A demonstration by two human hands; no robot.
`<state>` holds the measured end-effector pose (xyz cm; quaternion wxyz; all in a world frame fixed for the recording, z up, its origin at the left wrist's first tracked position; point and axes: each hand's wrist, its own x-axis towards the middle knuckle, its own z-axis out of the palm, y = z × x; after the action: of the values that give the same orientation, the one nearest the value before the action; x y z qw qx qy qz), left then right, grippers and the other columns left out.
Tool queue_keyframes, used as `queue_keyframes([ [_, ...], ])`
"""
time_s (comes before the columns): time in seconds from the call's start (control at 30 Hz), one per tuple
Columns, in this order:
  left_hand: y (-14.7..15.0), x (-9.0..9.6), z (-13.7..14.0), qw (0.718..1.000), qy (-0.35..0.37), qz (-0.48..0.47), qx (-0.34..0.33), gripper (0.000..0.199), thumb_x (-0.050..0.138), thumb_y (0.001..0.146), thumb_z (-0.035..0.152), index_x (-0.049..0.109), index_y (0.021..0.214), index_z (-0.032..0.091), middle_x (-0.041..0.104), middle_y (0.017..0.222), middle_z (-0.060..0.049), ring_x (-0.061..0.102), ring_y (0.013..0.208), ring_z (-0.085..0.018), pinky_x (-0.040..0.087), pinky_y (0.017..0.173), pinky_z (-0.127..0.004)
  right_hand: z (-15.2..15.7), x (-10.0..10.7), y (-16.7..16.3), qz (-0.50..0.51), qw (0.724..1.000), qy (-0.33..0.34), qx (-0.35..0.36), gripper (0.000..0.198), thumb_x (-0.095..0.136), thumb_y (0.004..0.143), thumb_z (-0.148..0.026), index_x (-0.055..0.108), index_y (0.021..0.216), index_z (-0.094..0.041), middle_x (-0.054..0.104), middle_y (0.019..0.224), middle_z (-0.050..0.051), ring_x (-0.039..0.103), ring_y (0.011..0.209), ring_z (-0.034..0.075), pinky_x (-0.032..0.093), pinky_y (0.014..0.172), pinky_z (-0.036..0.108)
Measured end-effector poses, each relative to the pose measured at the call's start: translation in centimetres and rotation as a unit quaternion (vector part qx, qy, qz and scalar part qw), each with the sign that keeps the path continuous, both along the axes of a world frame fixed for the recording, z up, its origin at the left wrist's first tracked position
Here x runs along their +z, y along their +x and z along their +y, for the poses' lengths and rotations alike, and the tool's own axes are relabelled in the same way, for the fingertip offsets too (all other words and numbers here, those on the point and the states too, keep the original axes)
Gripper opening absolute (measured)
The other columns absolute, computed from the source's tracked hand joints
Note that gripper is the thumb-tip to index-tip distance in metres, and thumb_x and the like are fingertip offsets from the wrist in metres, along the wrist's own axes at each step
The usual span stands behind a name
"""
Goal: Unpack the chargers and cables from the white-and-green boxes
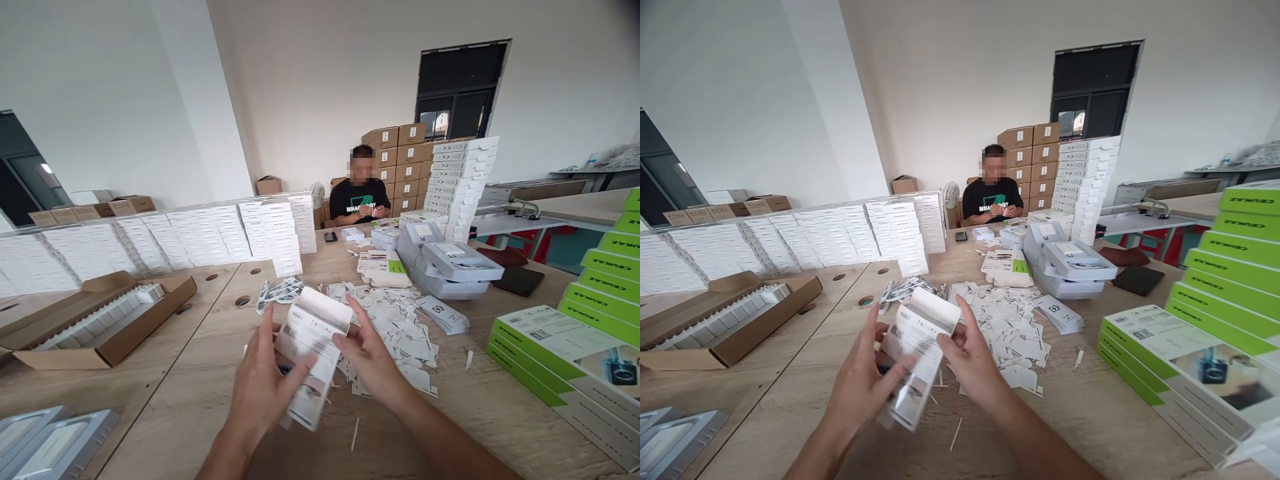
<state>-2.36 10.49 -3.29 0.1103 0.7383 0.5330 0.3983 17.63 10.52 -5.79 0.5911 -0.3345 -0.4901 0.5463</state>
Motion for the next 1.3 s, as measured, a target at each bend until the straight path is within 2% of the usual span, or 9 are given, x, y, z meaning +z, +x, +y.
queue_keyframes([
  [0.1,-0.6,0.5,0.3,0.965,-0.184,-0.171,-0.083,0.071,0.052,0.087,0.053,0.02,0.146,0.031,0.062,0.105,-0.007,0.062,0.08,-0.021,0.052,0.059,-0.031,0.5,0.6,1.3,0.017,1.0,-0.001,0.015,0.079,0.068,0.084,-0.038,0.02,0.147,-0.037,0.069,0.098,0.002,0.066,0.086,0.022,0.053,0.076,0.037],
  [0.17,-0.7,0.4,0.6,0.935,-0.226,-0.239,-0.133,0.062,0.054,0.087,0.052,0.03,0.139,0.03,0.063,0.092,-0.003,0.059,0.069,-0.017,0.046,0.048,-0.024,0.7,0.7,1.8,0.02,1.0,-0.001,0.016,0.071,0.068,0.083,-0.04,0.03,0.143,-0.033,0.07,0.091,0.002,0.066,0.079,0.021,0.052,0.07,0.034],
  [0.27,-0.2,-0.1,0.8,0.92,-0.203,-0.298,-0.151,0.048,0.056,0.087,0.048,0.041,0.127,0.027,0.058,0.075,0.002,0.049,0.056,-0.011,0.038,0.043,-0.019,0.9,0.6,1.6,0.032,0.999,-0.011,0.008,0.057,0.068,0.083,-0.043,0.044,0.132,-0.026,0.07,0.087,0.003,0.066,0.075,0.02,0.051,0.067,0.032],
  [0.47,1.2,-0.9,0.3,0.889,-0.199,-0.376,-0.171,0.04,0.06,0.087,0.043,0.049,0.12,0.025,0.062,0.089,-0.001,0.059,0.074,-0.014,0.048,0.061,-0.023,0.7,-0.1,0.7,0.041,0.998,-0.044,-0.032,0.041,0.068,0.082,-0.046,0.063,0.113,-0.02,0.072,0.09,0.006,0.065,0.079,0.02,0.05,0.07,0.031],
  [0.63,0.6,-0.5,0.3,0.838,-0.244,-0.459,-0.165,0.026,0.062,0.084,0.039,0.057,0.102,0.02,0.064,0.082,-0.001,0.058,0.067,-0.013,0.045,0.06,-0.023,0.5,0.0,0.3,0.016,0.998,-0.055,0.0,0.042,0.062,0.083,-0.055,0.07,0.095,-0.016,0.069,0.076,0.005,0.062,0.066,0.018,0.049,0.062,0.03],
  [0.8,-0.5,0.4,0.2,0.804,-0.302,-0.462,-0.223,0.025,0.067,0.079,0.035,0.061,0.096,0.017,0.061,0.074,-0.001,0.054,0.062,-0.013,0.039,0.055,-0.021,0.5,0.4,1.1,-0.044,0.997,-0.065,-0.019,0.052,0.066,0.08,-0.053,0.062,0.121,-0.021,0.066,0.072,0.001,0.058,0.062,0.016,0.046,0.056,0.027],
  [0.93,-0.3,0.5,0.2,0.794,-0.322,-0.446,-0.258,0.025,0.068,0.077,0.035,0.062,0.092,0.016,0.061,0.072,-0.002,0.053,0.06,-0.013,0.037,0.054,-0.022,0.4,0.6,1.5,-0.148,0.989,0.001,-0.022,0.034,0.07,0.078,-0.046,0.074,0.099,-0.02,0.068,0.091,0.007,0.061,0.084,0.022,0.049,0.071,0.032],
  [1.1,-0.4,-0.1,0.9,0.8,-0.329,-0.44,-0.244,0.029,0.069,0.073,0.035,0.064,0.093,0.015,0.061,0.071,-0.003,0.053,0.061,-0.014,0.037,0.055,-0.023,0.3,0.6,1.4,-0.193,0.975,0.101,-0.053,0.022,0.069,0.08,-0.043,0.075,0.083,-0.022,0.06,0.084,0.003,0.057,0.076,0.017,0.044,0.068,0.029],
  [1.3,-0.7,-0.4,1.0,0.79,-0.352,-0.423,-0.27,0.027,0.072,0.07,0.034,0.065,0.091,0.016,0.06,0.07,-0.002,0.052,0.06,-0.013,0.035,0.056,-0.023,0.5,0.2,1.4,-0.023,0.988,-0.135,0.068,0.033,0.074,0.073,-0.048,0.065,0.074,-0.017,0.061,0.067,-0.002,0.052,0.061,0.012,0.037,0.058,0.025],
])
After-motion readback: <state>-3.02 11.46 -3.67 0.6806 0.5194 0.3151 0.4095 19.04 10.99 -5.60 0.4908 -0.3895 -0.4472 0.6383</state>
